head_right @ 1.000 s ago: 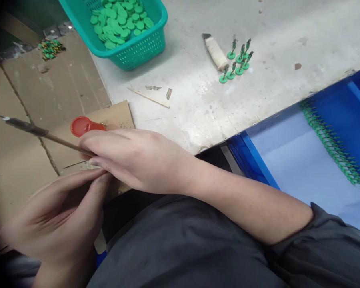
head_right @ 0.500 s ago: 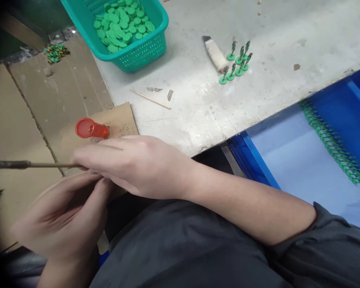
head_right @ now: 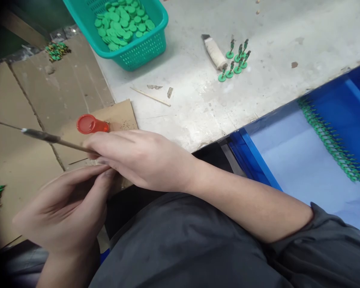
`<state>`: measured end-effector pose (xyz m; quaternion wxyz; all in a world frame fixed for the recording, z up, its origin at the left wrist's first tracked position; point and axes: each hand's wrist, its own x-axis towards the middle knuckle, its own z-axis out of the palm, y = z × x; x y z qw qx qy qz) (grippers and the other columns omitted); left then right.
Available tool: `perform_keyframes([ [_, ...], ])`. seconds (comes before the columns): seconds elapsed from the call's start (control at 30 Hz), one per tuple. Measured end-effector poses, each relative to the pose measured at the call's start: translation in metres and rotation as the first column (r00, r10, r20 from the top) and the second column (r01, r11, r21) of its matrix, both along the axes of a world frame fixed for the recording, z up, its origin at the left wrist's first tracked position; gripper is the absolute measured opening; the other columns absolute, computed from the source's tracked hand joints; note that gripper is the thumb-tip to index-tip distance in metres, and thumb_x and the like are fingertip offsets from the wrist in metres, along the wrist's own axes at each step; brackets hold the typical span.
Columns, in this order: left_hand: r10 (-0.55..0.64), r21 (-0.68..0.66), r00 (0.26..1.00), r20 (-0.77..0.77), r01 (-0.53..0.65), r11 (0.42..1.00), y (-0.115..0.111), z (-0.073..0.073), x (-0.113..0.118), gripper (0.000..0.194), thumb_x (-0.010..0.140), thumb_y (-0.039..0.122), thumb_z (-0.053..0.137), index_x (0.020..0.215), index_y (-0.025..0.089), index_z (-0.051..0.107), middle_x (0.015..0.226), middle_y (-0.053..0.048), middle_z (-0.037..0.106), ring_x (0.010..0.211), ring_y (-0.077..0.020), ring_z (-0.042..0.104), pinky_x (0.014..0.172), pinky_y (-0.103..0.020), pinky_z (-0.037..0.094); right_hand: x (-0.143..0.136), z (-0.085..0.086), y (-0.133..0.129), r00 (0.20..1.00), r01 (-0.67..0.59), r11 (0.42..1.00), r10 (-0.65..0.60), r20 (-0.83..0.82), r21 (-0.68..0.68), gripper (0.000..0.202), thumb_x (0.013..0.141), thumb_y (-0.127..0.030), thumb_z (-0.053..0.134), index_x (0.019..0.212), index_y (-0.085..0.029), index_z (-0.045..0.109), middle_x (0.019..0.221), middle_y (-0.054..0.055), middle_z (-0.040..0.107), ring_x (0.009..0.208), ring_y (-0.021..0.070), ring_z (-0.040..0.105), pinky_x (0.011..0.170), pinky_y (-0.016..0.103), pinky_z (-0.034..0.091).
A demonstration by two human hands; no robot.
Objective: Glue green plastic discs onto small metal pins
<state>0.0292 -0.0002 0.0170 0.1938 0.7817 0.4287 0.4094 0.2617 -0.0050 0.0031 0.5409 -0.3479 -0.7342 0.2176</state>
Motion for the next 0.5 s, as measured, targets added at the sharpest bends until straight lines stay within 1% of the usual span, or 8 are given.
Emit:
perform_keyframes([
  [0.07, -0.002, -0.004, 1.0, 0.002, 0.002, 1.0, -0.0002, 0.0003, -0.0002, 0.038, 0.096, 0.014, 0.097, 0.125, 0.038, 0.094, 0.115, 0.0, 0.092, 0.1, -0.021, 0.088, 0.093, -0.034, 0.072, -0.0004, -0.0017, 0.0005, 1.0, -0.001, 0.999, 0.001, 0.009, 0.043, 0.015, 0.126, -0.016, 0.055, 0.133, -0.014, 0.068, 0.14, 0.011, 0.087, 0.127, 0.0152, 0.084, 0.116, 0.027, 0.064],
  [0.1, -0.001, -0.004, 1.0, 0.002, 0.001, 1.0, -0.0001, 0.0004, -0.0002, 0.037, 0.096, 0.015, 0.097, 0.124, 0.038, 0.094, 0.115, 0.0, 0.092, 0.099, -0.0211, 0.088, 0.092, -0.034, 0.072, -0.0007, -0.0026, 0.0003, 1.0, -0.004, 0.999, 0.003, 0.018, 0.04, 0.015, 0.127, -0.017, 0.055, 0.134, -0.014, 0.068, 0.141, 0.011, 0.087, 0.127, 0.0151, 0.084, 0.116, 0.028, 0.065],
  [0.2, 0.002, 0.005, 1.0, 0.003, -0.002, 1.0, 0.0004, -0.0003, -0.0005, 0.034, 0.096, 0.015, 0.097, 0.122, 0.037, 0.095, 0.113, 0.001, 0.092, 0.098, -0.0198, 0.087, 0.092, -0.032, 0.07, -0.0016, -0.0041, -0.0017, 0.999, -0.02, 0.999, 0.021, 0.048, -0.03, 0.021, 0.129, -0.017, 0.048, 0.136, -0.019, 0.068, 0.139, 0.007, 0.087, 0.134, 0.0154, 0.082, 0.12, 0.031, 0.064],
  [0.27, 0.007, 0.014, 1.0, 0.002, -0.007, 1.0, 0.0006, -0.0016, -0.001, 0.033, 0.096, 0.015, 0.097, 0.12, 0.037, 0.095, 0.112, 0.001, 0.092, 0.098, -0.0188, 0.087, 0.093, -0.03, 0.069, -0.0019, -0.0045, -0.0033, 0.998, -0.03, 0.998, 0.033, 0.06, -0.049, 0.024, 0.129, -0.017, 0.047, 0.138, -0.02, 0.069, 0.136, 0.006, 0.087, 0.135, 0.0159, 0.081, 0.122, 0.033, 0.064],
  [0.33, 0.016, 0.022, 1.0, -0.006, -0.016, 1.0, 0.0008, -0.0033, -0.0021, 0.03, 0.096, 0.016, 0.098, 0.118, 0.035, 0.095, 0.11, 0.001, 0.092, 0.097, -0.0186, 0.087, 0.093, -0.03, 0.069, -0.0019, -0.0046, -0.0045, 0.997, -0.036, 0.999, 0.038, 0.067, -0.028, 0.023, 0.129, -0.017, 0.048, 0.138, -0.018, 0.07, 0.136, 0.007, 0.087, 0.136, 0.0157, 0.082, 0.123, 0.031, 0.063],
  [0.4, 0.03, 0.035, 0.999, -0.016, -0.029, 0.999, 0.0011, -0.0049, -0.0037, 0.023, 0.095, 0.018, 0.098, 0.114, 0.033, 0.095, 0.106, 0.0, 0.091, 0.093, -0.0188, 0.085, 0.089, -0.03, 0.068, -0.0018, -0.0049, -0.0052, 0.996, -0.033, 0.999, 0.033, 0.083, -0.003, 0.024, 0.13, -0.018, 0.048, 0.138, -0.018, 0.071, 0.136, 0.008, 0.087, 0.139, 0.0155, 0.081, 0.123, 0.031, 0.064],
  [0.5, 0.051, 0.058, 0.998, -0.03, -0.049, 0.997, 0.0017, -0.0061, -0.0064, 0.02, 0.093, 0.02, 0.1, 0.109, 0.031, 0.095, 0.101, -0.001, 0.09, 0.086, -0.0195, 0.083, 0.083, -0.03, 0.068, -0.0017, -0.0062, -0.0058, 0.991, -0.027, 0.999, 0.024, 0.129, 0.025, 0.028, 0.13, -0.018, 0.046, 0.139, -0.018, 0.072, 0.136, 0.008, 0.088, 0.143, 0.0164, 0.08, 0.123, 0.034, 0.065],
])
